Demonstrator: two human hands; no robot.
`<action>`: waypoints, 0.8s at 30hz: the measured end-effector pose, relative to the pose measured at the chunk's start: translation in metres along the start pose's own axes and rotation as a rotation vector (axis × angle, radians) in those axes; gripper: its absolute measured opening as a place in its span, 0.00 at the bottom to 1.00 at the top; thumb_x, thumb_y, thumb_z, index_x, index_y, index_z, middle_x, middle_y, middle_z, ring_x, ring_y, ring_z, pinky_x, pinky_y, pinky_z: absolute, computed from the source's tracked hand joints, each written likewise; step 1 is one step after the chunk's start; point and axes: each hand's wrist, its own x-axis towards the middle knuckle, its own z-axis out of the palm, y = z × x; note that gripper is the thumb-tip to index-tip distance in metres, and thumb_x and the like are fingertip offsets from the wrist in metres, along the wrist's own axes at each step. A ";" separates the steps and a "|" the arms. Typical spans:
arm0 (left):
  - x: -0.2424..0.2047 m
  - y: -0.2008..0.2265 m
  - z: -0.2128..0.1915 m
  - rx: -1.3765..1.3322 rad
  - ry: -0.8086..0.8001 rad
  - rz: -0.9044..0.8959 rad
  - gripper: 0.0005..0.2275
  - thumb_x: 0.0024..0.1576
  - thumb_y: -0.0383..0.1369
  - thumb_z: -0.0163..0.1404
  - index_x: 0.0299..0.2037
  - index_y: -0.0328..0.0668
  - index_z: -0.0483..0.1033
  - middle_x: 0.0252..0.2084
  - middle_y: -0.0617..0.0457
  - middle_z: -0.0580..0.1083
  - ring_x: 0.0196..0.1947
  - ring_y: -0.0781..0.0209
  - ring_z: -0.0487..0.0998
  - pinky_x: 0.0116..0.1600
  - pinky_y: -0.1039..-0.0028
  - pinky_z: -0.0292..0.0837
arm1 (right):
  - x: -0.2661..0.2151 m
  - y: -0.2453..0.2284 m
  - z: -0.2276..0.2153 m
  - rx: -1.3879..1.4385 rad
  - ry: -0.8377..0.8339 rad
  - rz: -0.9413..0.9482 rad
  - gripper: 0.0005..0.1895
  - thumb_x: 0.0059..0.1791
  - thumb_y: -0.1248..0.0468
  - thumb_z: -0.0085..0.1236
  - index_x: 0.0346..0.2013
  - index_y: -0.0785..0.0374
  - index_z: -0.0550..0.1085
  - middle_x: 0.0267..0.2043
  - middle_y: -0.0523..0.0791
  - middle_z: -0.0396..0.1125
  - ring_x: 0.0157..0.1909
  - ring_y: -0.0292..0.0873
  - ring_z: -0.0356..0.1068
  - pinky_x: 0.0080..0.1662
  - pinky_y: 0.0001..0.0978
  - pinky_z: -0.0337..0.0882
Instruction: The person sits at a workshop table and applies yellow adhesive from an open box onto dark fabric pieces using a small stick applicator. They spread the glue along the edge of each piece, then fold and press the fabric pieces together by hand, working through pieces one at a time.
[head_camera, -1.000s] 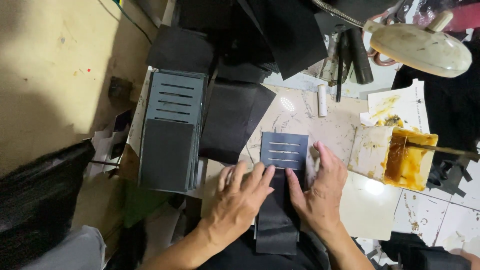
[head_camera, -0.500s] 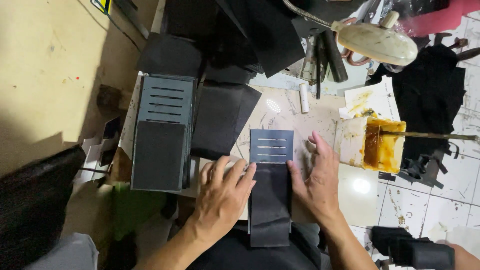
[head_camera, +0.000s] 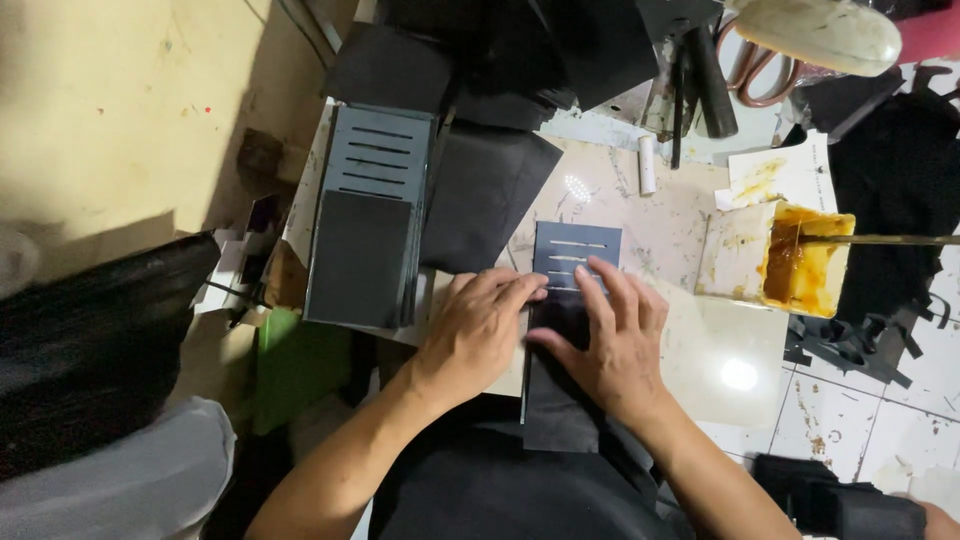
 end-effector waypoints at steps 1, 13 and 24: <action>-0.003 -0.003 0.002 -0.002 0.004 -0.001 0.16 0.59 0.24 0.43 0.57 0.41 0.73 0.43 0.49 0.79 0.56 0.49 0.77 0.56 0.60 0.68 | -0.006 -0.006 -0.006 -0.002 -0.002 -0.004 0.52 0.37 0.40 0.74 0.67 0.60 0.66 0.66 0.52 0.64 0.59 0.59 0.63 0.59 0.53 0.62; -0.040 0.056 0.053 0.418 -0.281 0.195 0.37 0.62 0.59 0.35 0.69 0.31 0.61 0.71 0.37 0.62 0.77 0.42 0.51 0.79 0.53 0.30 | 0.048 0.044 -0.026 0.037 -0.394 0.123 0.48 0.39 0.63 0.69 0.72 0.62 0.58 0.77 0.56 0.47 0.72 0.64 0.50 0.69 0.55 0.55; -0.058 0.086 -0.034 -0.473 -0.058 0.083 0.09 0.48 0.20 0.64 0.26 0.38 0.74 0.20 0.53 0.75 0.16 0.61 0.74 0.25 0.72 0.71 | 0.056 0.001 -0.029 -0.092 -0.278 -0.056 0.37 0.61 0.38 0.39 0.80 0.51 0.52 0.82 0.51 0.25 0.80 0.55 0.14 0.76 0.54 0.14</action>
